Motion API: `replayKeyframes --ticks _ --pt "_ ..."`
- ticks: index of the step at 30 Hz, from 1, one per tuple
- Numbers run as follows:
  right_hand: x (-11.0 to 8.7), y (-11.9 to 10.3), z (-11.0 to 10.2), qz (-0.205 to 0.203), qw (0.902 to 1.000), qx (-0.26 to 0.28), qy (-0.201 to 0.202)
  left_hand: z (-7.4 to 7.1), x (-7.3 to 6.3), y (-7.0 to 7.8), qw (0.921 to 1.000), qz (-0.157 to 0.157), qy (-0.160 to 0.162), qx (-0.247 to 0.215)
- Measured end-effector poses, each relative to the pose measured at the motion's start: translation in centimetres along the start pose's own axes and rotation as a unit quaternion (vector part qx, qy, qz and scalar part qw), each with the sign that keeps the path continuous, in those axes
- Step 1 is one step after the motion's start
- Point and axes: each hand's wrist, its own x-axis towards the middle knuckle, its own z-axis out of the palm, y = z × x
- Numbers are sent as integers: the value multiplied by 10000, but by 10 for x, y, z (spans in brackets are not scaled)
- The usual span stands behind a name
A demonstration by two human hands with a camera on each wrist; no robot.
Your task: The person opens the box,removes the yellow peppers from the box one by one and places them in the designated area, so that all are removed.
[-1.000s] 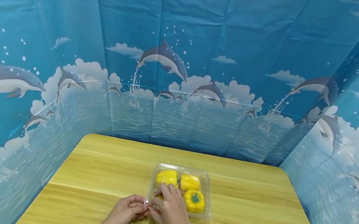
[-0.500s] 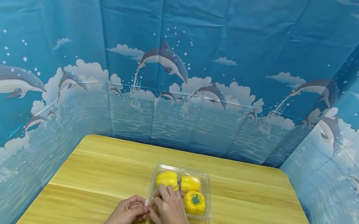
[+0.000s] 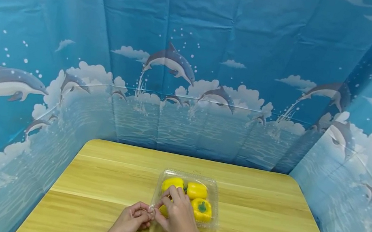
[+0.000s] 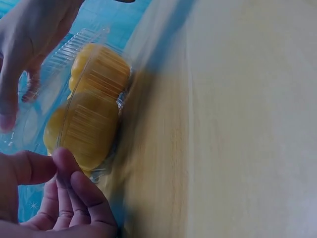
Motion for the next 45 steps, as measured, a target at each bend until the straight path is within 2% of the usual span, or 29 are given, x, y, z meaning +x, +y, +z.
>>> replayKeyframes --ticks 4,12,19,31,38,45 --pt "-1 0 0 -88 9999 -80 47 1 -1 0 9999 9 97 -26" --pt "-13 5 4 -535 9978 -356 182 1 -3 0 10000 13 -57 24" --pt "-19 14 0 -838 9944 -596 226 0 -3 2 10000 17 -29 6" --pt "-24 23 -5 -834 9949 -521 237 -1 -3 5 10000 -5 -43 -35" --pt "-27 24 -6 -759 9956 -531 161 -1 -3 6 10000 -65 -25 -50" --pt "-26 22 -6 -769 9954 -513 248 1 -5 6 9999 -59 43 -102"
